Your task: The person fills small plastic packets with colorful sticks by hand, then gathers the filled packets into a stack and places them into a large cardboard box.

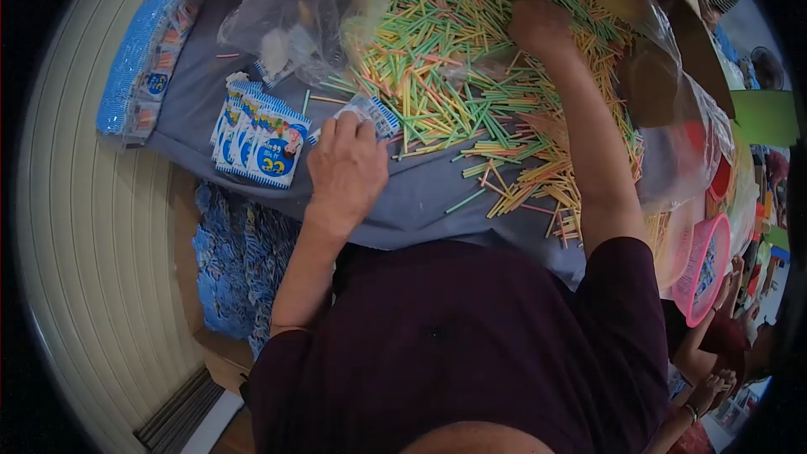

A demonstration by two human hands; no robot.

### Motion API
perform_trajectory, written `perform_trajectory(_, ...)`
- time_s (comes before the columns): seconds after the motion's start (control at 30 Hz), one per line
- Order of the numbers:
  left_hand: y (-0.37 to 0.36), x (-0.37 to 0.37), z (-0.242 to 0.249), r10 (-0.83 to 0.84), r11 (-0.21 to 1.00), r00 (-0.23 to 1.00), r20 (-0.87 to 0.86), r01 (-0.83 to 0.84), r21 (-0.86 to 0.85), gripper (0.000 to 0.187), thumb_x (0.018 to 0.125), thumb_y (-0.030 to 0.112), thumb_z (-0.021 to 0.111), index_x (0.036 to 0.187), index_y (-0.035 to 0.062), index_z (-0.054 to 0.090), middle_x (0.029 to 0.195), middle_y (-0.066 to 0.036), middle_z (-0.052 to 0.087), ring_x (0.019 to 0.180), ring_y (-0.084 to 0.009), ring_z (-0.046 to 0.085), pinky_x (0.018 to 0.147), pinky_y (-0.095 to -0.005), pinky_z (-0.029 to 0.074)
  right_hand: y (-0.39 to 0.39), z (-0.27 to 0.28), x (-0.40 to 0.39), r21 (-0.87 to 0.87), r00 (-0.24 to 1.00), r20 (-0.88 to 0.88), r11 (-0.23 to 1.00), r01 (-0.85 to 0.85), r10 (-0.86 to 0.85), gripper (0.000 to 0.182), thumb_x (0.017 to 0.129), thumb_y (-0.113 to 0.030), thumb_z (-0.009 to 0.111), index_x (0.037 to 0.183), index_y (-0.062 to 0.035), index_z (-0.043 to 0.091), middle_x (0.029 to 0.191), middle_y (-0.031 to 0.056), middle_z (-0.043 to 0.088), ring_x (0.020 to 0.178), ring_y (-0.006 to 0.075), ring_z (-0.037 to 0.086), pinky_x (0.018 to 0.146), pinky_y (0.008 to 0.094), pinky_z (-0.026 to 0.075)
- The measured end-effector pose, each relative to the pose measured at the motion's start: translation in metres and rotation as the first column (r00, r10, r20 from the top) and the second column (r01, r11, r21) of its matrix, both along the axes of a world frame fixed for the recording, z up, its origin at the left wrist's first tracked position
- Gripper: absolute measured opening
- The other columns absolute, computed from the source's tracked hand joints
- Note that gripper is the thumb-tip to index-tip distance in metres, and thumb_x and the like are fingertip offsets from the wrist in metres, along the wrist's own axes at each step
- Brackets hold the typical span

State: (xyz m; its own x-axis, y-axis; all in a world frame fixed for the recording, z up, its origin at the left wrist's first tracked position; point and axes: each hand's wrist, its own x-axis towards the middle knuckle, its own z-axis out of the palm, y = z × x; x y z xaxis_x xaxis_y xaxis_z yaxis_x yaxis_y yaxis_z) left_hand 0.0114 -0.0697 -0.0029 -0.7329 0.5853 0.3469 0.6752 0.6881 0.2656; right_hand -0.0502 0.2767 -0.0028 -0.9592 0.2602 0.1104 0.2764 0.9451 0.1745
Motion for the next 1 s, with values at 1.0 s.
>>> perform_trajectory(1.0, -0.035, -0.011, -0.014, -0.083, 0.936, 0.991, 0.103, 0.042, 0.351, 0.013, 0.072, -0.004, 0.073, 0.084, 0.0018, 0.071, 0.079, -0.008, 0.062, 0.077, -0.0246, 0.059, 0.067, -0.0315, 0.046, -0.004, 0.006, 0.051, -0.744, 0.861, -0.509, 0.506, -0.437, -0.006, 0.036, 0.104, -0.035, 0.045, 0.132, -0.0177, 0.059, 0.127, 0.0104, 0.057, 0.12, 0.0273, 0.053, 0.106, 0.0425, 0.038)
